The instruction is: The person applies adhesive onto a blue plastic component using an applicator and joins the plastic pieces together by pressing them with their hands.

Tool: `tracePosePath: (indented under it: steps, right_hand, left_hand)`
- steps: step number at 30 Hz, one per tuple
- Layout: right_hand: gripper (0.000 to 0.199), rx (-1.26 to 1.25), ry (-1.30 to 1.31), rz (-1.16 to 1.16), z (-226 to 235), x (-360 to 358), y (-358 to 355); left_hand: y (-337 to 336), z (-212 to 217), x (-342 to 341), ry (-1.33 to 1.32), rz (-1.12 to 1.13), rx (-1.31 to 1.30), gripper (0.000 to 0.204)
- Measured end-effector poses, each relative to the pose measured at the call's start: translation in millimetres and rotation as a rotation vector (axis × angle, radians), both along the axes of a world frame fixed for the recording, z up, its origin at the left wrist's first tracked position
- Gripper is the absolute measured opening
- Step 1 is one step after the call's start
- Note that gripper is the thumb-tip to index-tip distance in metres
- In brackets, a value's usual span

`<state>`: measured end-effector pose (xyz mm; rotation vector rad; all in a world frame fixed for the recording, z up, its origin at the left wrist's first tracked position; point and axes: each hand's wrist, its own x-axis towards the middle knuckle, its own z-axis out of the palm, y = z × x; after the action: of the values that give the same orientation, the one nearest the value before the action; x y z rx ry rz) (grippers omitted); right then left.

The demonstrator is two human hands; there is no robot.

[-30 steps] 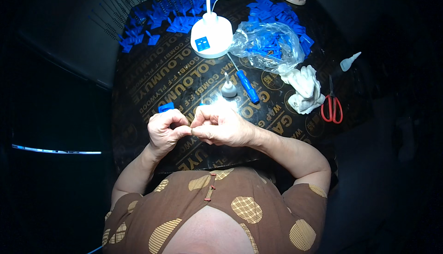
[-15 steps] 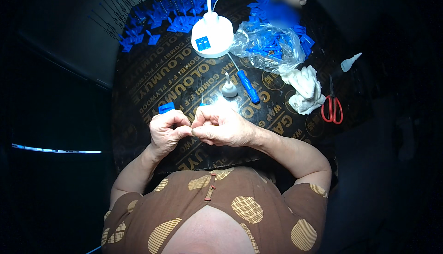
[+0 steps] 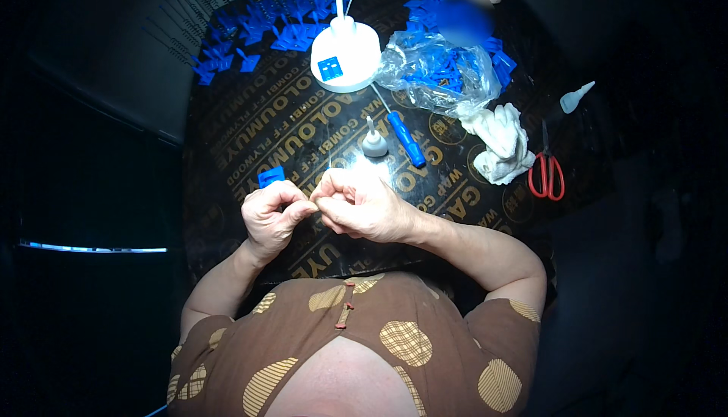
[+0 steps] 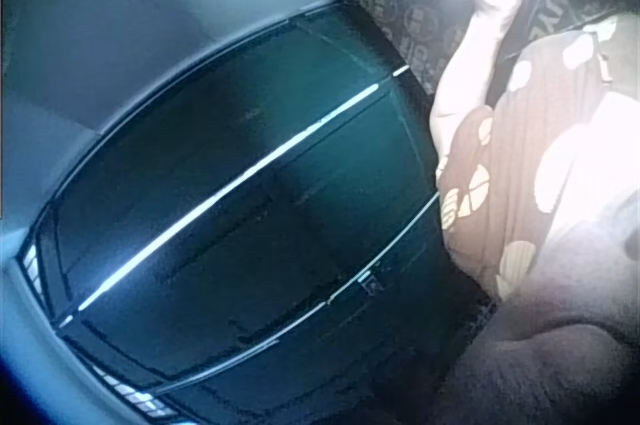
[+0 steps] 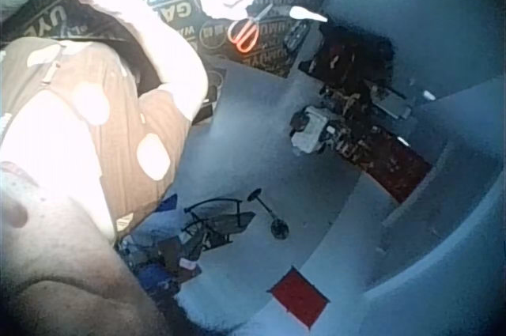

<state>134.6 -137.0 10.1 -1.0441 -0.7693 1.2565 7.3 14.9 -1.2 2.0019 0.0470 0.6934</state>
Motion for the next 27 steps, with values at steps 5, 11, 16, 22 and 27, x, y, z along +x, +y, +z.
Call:
tracePosePath:
  steps: [5, 11, 16, 22, 27]
  right_hand:
    - [0.011, -0.021, 0.022, 0.027, 4, 1, 0]
    - [0.007, 0.104, -0.074, -0.168, 4, -6, 0]
    - [0.01, 0.422, -0.454, -0.263, -11, -2, 6]
    - [0.016, 0.494, -0.583, -0.247, -5, -1, 4]
    - [0.017, 0.546, -0.614, -0.347, -9, -2, 4]
  left_hand:
    - [1, -2, -1, 0.002, 0.005, -0.026, 0.02]
    - [2, -2, -1, -0.015, 0.031, -0.066, 0.019]
    - [3, 0, -1, -0.006, -0.04, -0.043, 0.022]
    - [4, 2, -5, 0.254, -0.197, -0.554, 0.025]
    - [6, 2, -4, 0.357, -0.562, -0.895, 0.051]
